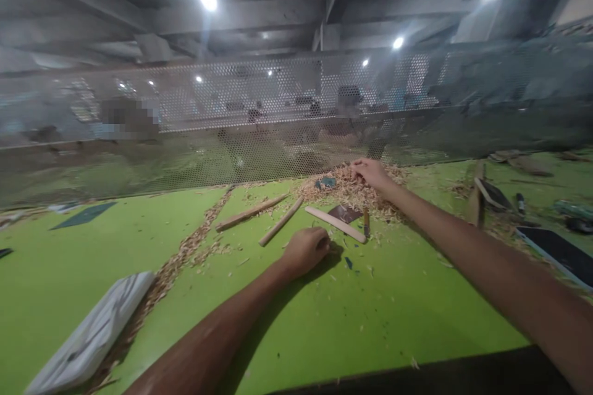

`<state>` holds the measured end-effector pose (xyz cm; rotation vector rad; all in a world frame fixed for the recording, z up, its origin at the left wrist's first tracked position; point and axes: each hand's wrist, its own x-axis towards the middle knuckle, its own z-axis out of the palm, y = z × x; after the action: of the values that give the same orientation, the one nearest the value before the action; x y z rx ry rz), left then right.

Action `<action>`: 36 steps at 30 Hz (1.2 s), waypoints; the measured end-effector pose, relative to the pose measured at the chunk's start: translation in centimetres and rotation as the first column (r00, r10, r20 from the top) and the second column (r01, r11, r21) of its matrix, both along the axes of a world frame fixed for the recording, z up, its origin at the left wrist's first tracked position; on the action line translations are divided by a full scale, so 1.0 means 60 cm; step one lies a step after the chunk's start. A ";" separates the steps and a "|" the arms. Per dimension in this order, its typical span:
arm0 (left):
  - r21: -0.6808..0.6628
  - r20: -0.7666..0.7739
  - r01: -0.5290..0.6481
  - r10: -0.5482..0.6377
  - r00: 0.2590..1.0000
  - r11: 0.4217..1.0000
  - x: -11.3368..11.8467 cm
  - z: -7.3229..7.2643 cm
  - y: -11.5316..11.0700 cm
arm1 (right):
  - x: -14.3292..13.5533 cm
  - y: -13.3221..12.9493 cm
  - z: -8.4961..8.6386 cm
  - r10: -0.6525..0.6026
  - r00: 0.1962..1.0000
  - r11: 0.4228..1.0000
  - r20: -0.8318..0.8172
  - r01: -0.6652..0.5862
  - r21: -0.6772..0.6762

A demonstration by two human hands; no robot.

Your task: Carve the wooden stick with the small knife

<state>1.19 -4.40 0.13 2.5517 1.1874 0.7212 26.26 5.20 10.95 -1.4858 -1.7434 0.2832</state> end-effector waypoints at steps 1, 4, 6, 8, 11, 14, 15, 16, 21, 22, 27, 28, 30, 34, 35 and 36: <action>-0.004 -0.001 0.000 0.000 1.000 1.000 0.000 -0.001 0.000 | -0.007 -0.014 -0.006 0.096 0.989 0.989 -0.112 -0.108 -0.100; -0.036 0.011 0.005 -0.004 1.000 0.999 0.000 -0.001 0.000 | -0.024 -0.043 -0.029 0.252 0.936 0.929 -0.246 -0.305 -0.209; -0.052 0.020 0.009 -0.007 1.000 0.999 0.001 0.002 -0.001 | -0.031 -0.047 -0.044 0.243 0.931 0.927 -0.271 -0.306 -0.219; -0.062 0.031 0.013 -0.011 0.999 0.998 0.001 0.005 -0.002 | -0.035 -0.043 -0.055 0.186 0.916 0.939 -0.354 -0.272 -0.212; -0.060 0.061 0.029 -0.025 0.998 0.998 0.001 0.007 -0.003 | -0.039 -0.043 -0.065 0.146 0.835 0.926 -0.530 -0.304 -0.225; -0.028 0.099 0.039 -0.036 0.994 0.999 -0.001 0.005 -0.002 | -0.048 -0.059 -0.071 0.191 0.755 0.864 -0.627 -0.432 -0.257; -0.021 0.117 0.039 -0.036 0.992 0.999 -0.001 0.004 -0.001 | -0.053 -0.067 -0.073 0.218 0.749 0.840 -0.626 -0.470 -0.270; -0.021 0.141 0.038 -0.035 0.989 0.999 -0.002 0.003 0.000 | -0.059 -0.075 -0.074 0.248 0.758 0.822 -0.603 -0.494 -0.283; -0.056 0.331 -0.059 0.074 0.941 0.997 -0.005 -0.003 0.007 | -0.090 -0.101 -0.085 0.419 0.856 0.813 -0.303 -0.503 -0.294; -0.067 0.364 -0.089 0.108 0.925 0.994 -0.005 -0.004 0.009 | -0.095 -0.104 -0.090 0.451 0.854 0.814 -0.258 -0.512 -0.273; -0.076 0.411 -0.121 0.141 0.901 0.990 -0.006 -0.010 0.017 | -0.104 -0.112 -0.118 0.475 0.863 0.849 -0.170 -0.501 -0.170; -0.050 0.402 -0.124 0.134 0.906 0.991 -0.007 -0.011 0.018 | -0.104 -0.115 -0.124 0.462 0.869 0.853 -0.178 -0.491 -0.180; 0.005 0.371 -0.139 0.127 0.920 0.990 -0.008 -0.011 0.018 | -0.103 -0.123 -0.134 0.437 0.874 0.853 -0.212 -0.477 -0.210; 0.067 0.306 -0.168 0.140 0.942 0.983 -0.011 -0.010 0.015 | -0.104 -0.137 -0.146 0.454 0.865 0.841 -0.214 -0.496 -0.218; 0.076 0.296 -0.171 0.141 0.945 0.982 -0.011 -0.010 0.015 | -0.105 -0.138 -0.147 0.475 0.862 0.839 -0.178 -0.504 -0.206; 0.083 0.288 -0.172 0.142 0.947 0.981 -0.011 -0.010 0.014 | -0.105 -0.138 -0.148 0.493 0.860 0.839 -0.133 -0.511 -0.187</action>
<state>0.52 -3.56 -0.46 2.3499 1.2936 1.1713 19.93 -3.08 2.06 -1.1095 -2.0684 0.8190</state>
